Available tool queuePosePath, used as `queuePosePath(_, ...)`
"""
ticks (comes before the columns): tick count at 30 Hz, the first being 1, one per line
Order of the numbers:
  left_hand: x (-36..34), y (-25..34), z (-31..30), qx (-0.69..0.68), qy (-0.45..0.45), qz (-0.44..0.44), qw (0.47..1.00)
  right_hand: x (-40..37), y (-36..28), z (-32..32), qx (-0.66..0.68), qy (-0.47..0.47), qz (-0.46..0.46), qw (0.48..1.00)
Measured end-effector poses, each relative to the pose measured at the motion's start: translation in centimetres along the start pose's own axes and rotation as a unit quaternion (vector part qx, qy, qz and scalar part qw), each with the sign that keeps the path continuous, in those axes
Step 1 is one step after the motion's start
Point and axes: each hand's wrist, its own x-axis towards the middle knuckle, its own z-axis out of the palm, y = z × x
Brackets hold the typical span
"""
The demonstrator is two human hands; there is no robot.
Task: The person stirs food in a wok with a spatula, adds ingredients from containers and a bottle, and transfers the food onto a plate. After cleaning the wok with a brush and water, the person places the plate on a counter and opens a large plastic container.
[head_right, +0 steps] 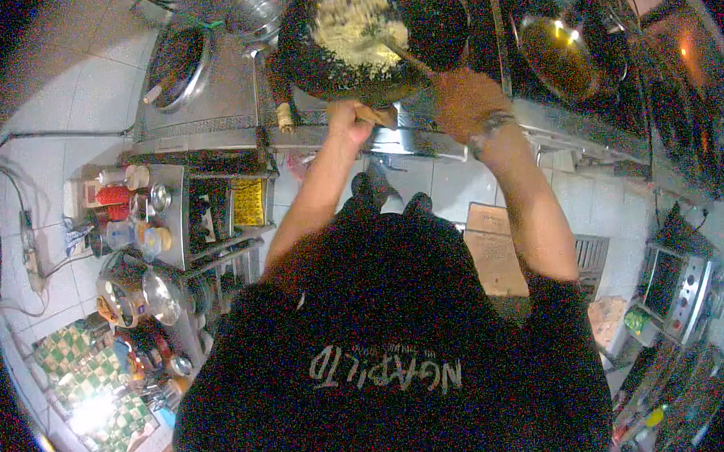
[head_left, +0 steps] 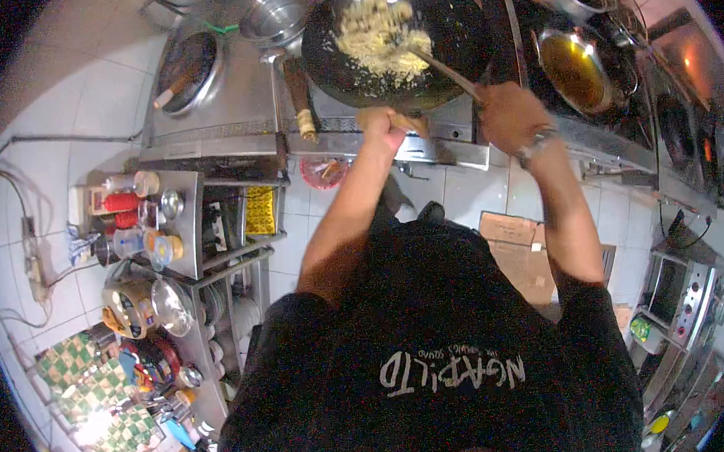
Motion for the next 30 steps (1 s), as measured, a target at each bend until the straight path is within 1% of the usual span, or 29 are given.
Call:
queuePosePath(1,1.2,1.8,2.9,0.043,0.061,-0.026,0.997,-0.5,-0.1,-3.5,-0.003,0.015,-0.006,1.000)
queuePosePath(2,1.8,3.4,6.1,0.087,0.123,-0.054,0.987,-1.6,-0.4,-6.8,0.008,-0.006,-0.012,1.000)
queuePosePath(3,-1.5,1.6,7.8,0.051,0.133,-0.082,0.986,-3.5,-1.4,-8.8,-0.005,-0.080,-0.011,0.997)
queuePosePath(4,-3.0,2.8,12.0,0.032,0.126,-0.121,0.984,-3.1,-0.8,-8.2,-0.023,-0.070,-0.029,0.997)
queuePosePath(5,-4.1,4.4,13.7,0.027,0.128,-0.158,0.979,-2.1,-1.1,-6.3,-0.019,-0.067,-0.027,0.997)
queuePosePath(6,-4.3,5.6,13.5,0.076,0.158,-0.141,0.974,-0.4,-1.8,-3.6,0.026,-0.044,-0.015,0.999)
queuePosePath(7,-4.6,5.3,11.8,0.076,0.163,-0.144,0.973,1.2,-2.2,-0.5,0.060,-0.029,-0.003,0.998)
queuePosePath(9,-4.9,3.2,5.4,0.028,0.000,-0.095,0.995,4.7,-2.8,7.6,0.059,-0.046,0.116,0.990)
queuePosePath(10,-5.7,0.7,0.8,0.010,-0.054,-0.078,0.995,4.1,-3.0,8.6,0.057,-0.047,0.117,0.990)
queuePosePath(11,-5.7,-1.6,-3.2,-0.006,-0.116,-0.061,0.991,3.2,-3.1,8.9,0.072,0.040,0.099,0.992)
queuePosePath(12,-5.2,-3.1,-6.5,-0.023,-0.022,-0.067,0.997,2.3,-3.0,8.9,0.085,0.124,0.080,0.985)
queuePosePath(13,-6.0,-3.2,-6.7,-0.033,0.028,-0.073,0.996,1.2,-2.8,7.3,0.081,0.122,0.081,0.986)
queuePosePath(14,-6.8,-3.3,-6.8,-0.043,0.079,-0.077,0.993,0.1,-2.6,4.0,0.074,0.080,0.068,0.992)
queuePosePath(15,-8.8,-1.0,-2.8,-0.025,0.073,-0.093,0.993,-0.5,-2.5,1.0,0.067,0.038,0.056,0.995)
queuePosePath(16,-10.4,1.4,2.0,0.022,0.102,-0.089,0.991,-0.6,-2.7,-1.3,0.068,0.035,0.058,0.995)
queuePosePath(17,-12.0,3.8,6.9,0.069,0.132,-0.086,0.985,-0.6,-3.1,-3.3,0.044,-0.031,0.052,0.997)
queuePosePath(18,-10.4,5.3,9.5,0.039,0.234,-0.098,0.966,-0.6,-3.7,-3.9,0.021,-0.100,0.045,0.994)
queuePosePath(19,-9.5,7.0,10.8,0.148,0.200,-0.119,0.961,-0.2,-4.2,-3.0,0.024,-0.112,0.045,0.992)
queuePosePath(20,-8.7,8.7,12.0,0.256,0.166,-0.133,0.943,1.2,-4.4,-1.5,0.038,-0.079,0.050,0.995)
queuePosePath(21,-5.8,8.1,10.4,0.200,0.197,-0.138,0.950,2.6,-4.4,0.4,0.051,-0.042,0.057,0.996)
queuePosePath(22,-4.8,6.9,7.0,0.156,0.116,-0.142,0.971,4.0,-4.3,3.5,0.053,-0.048,0.058,0.996)
queuePosePath(23,-4.3,5.8,3.8,0.108,0.034,-0.145,0.983,5.2,-4.0,7.5,0.068,-0.012,0.092,0.993)
queuePosePath(24,-5.6,4.2,2.4,0.056,0.070,-0.127,0.988,6.2,-3.6,10.1,0.082,0.032,0.125,0.988)
queuePosePath(25,-7.4,2.4,1.4,0.003,0.101,-0.109,0.989,6.2,-3.4,11.3,0.079,0.039,0.129,0.988)
queuePosePath(26,-8.4,0.8,-0.8,0.022,0.092,-0.097,0.991,5.0,-3.7,12.2,0.074,0.144,0.121,0.979)
queuePosePath(27,-8.5,0.2,-2.0,0.040,0.080,-0.082,0.993,4.1,-4.0,12.6,0.068,0.250,0.110,0.960)
queuePosePath(28,-8.4,1.0,-1.4,0.037,0.071,-0.080,0.994,3.3,-4.1,12.6,0.103,0.278,0.127,0.947)
queuePosePath(30,-9.1,3.0,0.2,0.046,0.011,-0.146,0.988,1.5,-3.9,12.1,0.226,0.199,0.218,0.928)
